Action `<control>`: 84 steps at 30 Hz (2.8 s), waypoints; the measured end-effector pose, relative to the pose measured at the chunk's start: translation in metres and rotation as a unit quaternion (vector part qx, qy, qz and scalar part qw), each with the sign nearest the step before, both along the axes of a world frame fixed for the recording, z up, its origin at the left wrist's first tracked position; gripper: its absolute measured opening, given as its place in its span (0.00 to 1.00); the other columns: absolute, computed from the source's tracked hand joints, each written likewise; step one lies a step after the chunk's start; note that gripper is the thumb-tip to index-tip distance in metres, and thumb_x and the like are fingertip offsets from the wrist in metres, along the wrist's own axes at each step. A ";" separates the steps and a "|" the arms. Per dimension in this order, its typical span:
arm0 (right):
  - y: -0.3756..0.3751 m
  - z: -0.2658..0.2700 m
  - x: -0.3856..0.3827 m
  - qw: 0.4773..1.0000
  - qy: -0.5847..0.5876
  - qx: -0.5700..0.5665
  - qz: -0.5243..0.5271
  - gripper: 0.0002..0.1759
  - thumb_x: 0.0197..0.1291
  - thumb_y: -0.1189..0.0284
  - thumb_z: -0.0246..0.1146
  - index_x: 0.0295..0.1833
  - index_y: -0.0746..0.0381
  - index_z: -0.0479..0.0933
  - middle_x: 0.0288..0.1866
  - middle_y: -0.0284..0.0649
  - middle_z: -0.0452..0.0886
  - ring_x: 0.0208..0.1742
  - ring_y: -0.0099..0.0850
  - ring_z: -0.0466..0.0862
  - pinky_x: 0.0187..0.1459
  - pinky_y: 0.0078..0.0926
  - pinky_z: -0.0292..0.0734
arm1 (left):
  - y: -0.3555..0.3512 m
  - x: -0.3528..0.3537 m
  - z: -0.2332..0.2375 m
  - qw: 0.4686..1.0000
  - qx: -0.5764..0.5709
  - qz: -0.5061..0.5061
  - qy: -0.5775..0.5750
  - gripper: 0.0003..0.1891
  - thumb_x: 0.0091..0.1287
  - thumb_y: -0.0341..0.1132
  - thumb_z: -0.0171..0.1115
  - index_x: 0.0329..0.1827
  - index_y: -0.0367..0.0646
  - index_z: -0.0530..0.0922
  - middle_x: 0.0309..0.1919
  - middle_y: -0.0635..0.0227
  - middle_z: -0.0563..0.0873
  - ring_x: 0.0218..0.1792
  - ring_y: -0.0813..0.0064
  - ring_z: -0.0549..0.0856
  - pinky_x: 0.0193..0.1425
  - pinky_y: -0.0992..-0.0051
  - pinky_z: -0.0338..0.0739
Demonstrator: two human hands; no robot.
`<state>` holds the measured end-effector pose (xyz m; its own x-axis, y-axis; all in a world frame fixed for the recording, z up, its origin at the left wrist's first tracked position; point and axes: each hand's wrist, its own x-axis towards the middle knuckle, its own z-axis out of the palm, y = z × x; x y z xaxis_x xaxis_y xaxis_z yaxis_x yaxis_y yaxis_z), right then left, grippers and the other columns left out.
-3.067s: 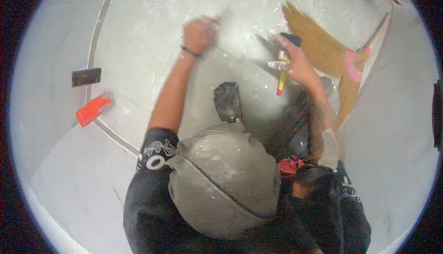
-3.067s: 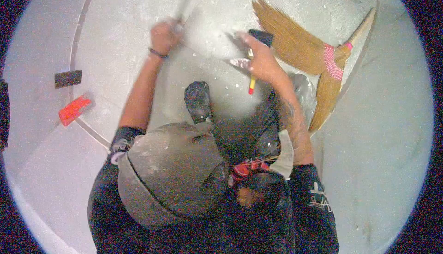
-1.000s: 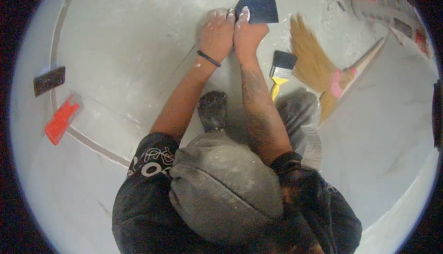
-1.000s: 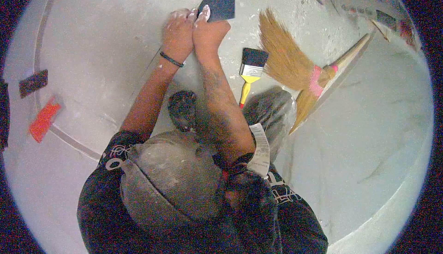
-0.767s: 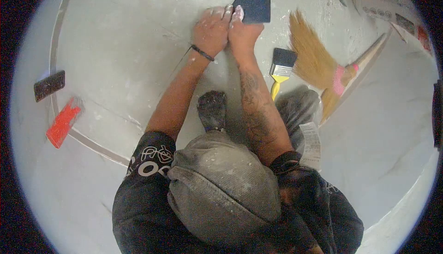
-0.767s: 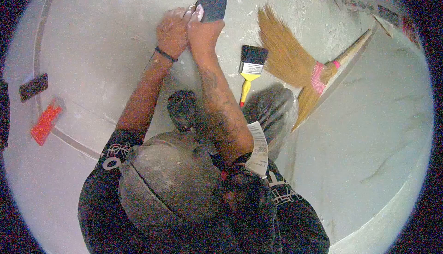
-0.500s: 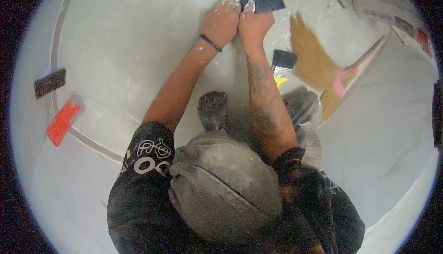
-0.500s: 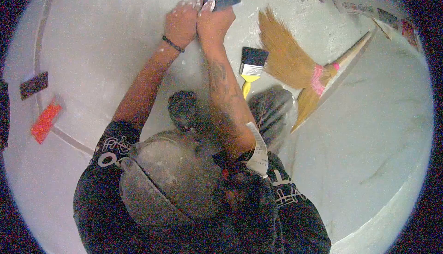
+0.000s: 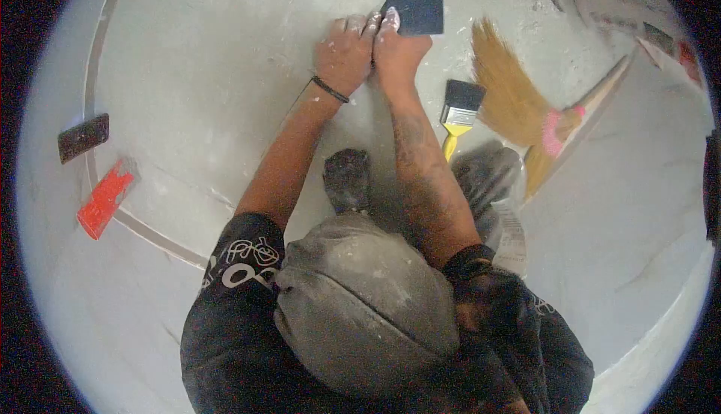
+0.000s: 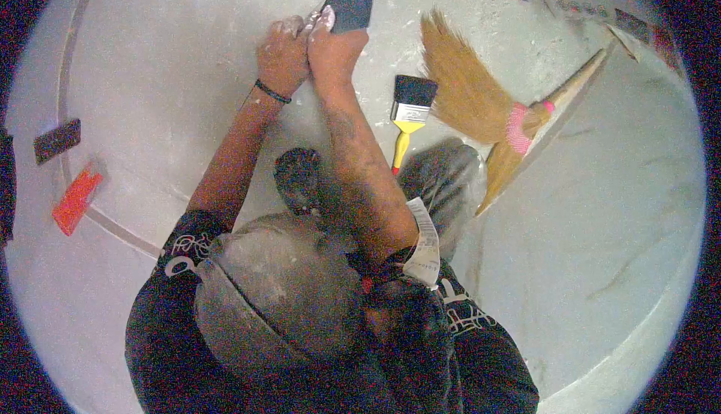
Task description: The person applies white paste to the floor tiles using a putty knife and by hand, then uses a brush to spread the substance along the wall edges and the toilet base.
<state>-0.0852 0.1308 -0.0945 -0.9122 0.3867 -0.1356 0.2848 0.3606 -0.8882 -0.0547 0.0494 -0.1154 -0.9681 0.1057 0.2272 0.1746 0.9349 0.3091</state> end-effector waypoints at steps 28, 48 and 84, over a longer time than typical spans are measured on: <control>0.009 0.012 -0.030 0.992 -0.016 0.092 0.089 0.13 0.43 0.75 0.63 0.28 0.78 0.75 0.23 0.59 0.78 0.27 0.51 0.82 0.31 0.41 0.75 | -0.007 -0.024 0.012 0.995 -0.004 -0.059 -0.075 0.07 0.50 0.35 0.55 0.22 0.43 0.79 0.22 0.60 0.83 0.26 0.60 0.82 0.30 0.64 0.77; 0.047 0.016 -0.017 0.966 0.092 0.195 0.144 0.11 0.48 0.71 0.63 0.22 0.69 0.76 0.22 0.49 0.80 0.26 0.49 0.80 0.31 0.43 0.72 | 0.011 0.000 0.036 0.997 0.032 -0.065 -0.019 0.09 0.54 0.38 0.57 0.23 0.43 0.79 0.22 0.60 0.82 0.27 0.61 0.83 0.31 0.65 0.78; 0.056 -0.023 -0.057 0.940 0.092 0.279 0.171 0.12 0.40 0.67 0.63 0.17 0.66 0.75 0.16 0.47 0.77 0.22 0.49 0.79 0.32 0.43 0.75 | 0.018 -0.029 0.022 0.993 0.046 -0.066 -0.087 0.10 0.54 0.39 0.58 0.23 0.43 0.80 0.22 0.58 0.83 0.24 0.60 0.83 0.30 0.63 0.78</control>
<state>-0.1423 0.1870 -0.1180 -0.9844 0.0295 0.1736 -0.0732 0.8281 -0.5558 -0.0837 0.0672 -0.0937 -0.9728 0.2200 0.0728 0.2298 0.8743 0.4275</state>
